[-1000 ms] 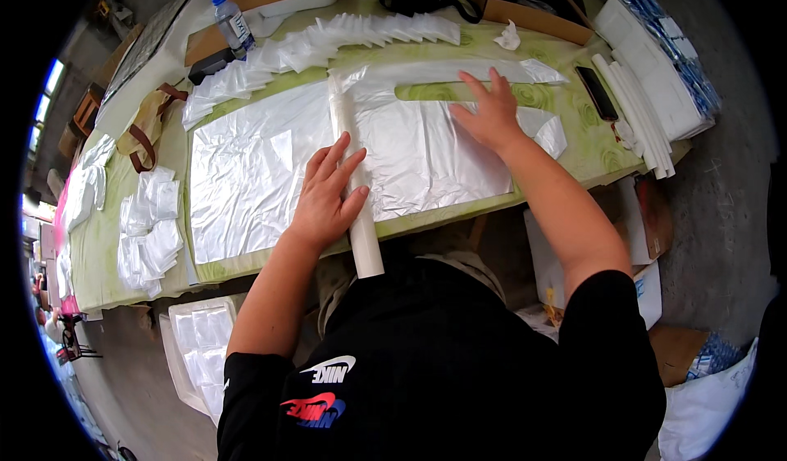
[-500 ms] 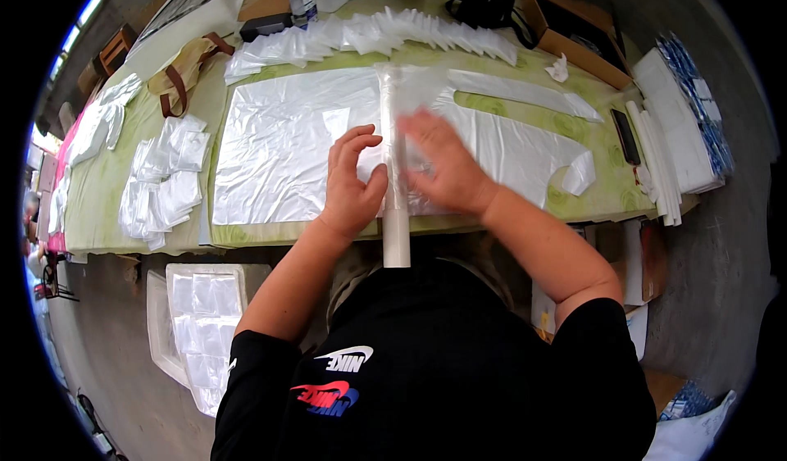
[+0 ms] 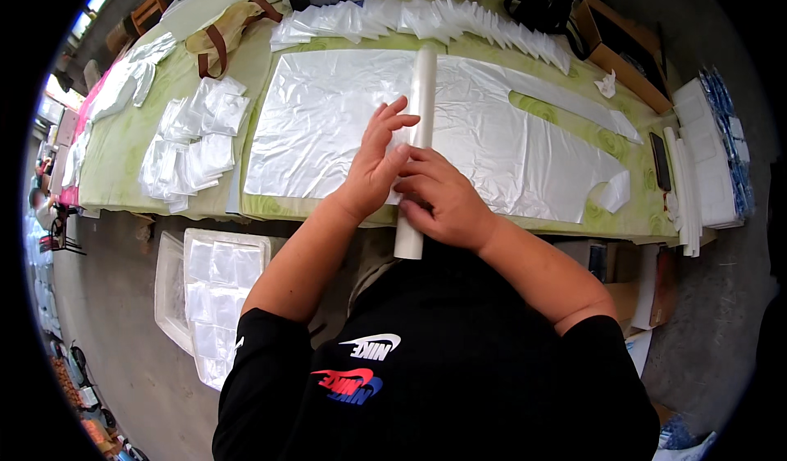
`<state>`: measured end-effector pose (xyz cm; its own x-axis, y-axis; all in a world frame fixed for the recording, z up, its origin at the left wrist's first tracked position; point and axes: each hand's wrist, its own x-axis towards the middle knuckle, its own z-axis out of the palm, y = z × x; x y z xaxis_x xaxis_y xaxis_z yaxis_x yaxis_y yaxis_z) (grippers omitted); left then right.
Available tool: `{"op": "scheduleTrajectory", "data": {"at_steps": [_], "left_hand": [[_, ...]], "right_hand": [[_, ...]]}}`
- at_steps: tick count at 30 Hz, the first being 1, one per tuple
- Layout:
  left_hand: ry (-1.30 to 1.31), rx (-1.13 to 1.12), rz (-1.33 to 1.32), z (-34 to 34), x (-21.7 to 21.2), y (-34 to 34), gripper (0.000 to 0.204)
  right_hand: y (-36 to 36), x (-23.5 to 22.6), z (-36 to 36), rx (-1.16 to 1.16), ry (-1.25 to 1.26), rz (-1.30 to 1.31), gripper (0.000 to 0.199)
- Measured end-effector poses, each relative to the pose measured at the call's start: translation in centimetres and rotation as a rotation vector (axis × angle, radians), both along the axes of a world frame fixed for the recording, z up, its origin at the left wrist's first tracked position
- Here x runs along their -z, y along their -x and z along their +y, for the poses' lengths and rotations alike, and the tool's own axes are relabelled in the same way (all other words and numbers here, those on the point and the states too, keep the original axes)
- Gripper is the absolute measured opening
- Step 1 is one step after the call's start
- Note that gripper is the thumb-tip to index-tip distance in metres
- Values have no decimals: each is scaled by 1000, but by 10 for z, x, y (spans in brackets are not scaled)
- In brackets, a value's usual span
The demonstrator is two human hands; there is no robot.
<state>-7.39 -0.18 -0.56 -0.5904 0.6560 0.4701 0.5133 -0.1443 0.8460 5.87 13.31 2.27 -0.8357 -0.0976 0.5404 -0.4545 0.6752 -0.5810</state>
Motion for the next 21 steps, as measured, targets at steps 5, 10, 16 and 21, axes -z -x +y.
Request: {"op": "scheduleTrajectory", "data": {"at_steps": [5,10,16,21], "left_hand": [[341,204,176,-34,-20,18,47],[580,-203,555,-73,-43,15,34],[402,-184,342,-36,-59,-23,39],[595,-303,354,-47,-40,-19,32]], "right_hand": [[25,-1,-6,-220,-35,-24,20],[-11,-3,-7,-190,115,20,18],[-38,-1,-8,-220,135,-4,20],[-53,1,1,-163,170,-7,19]]}}
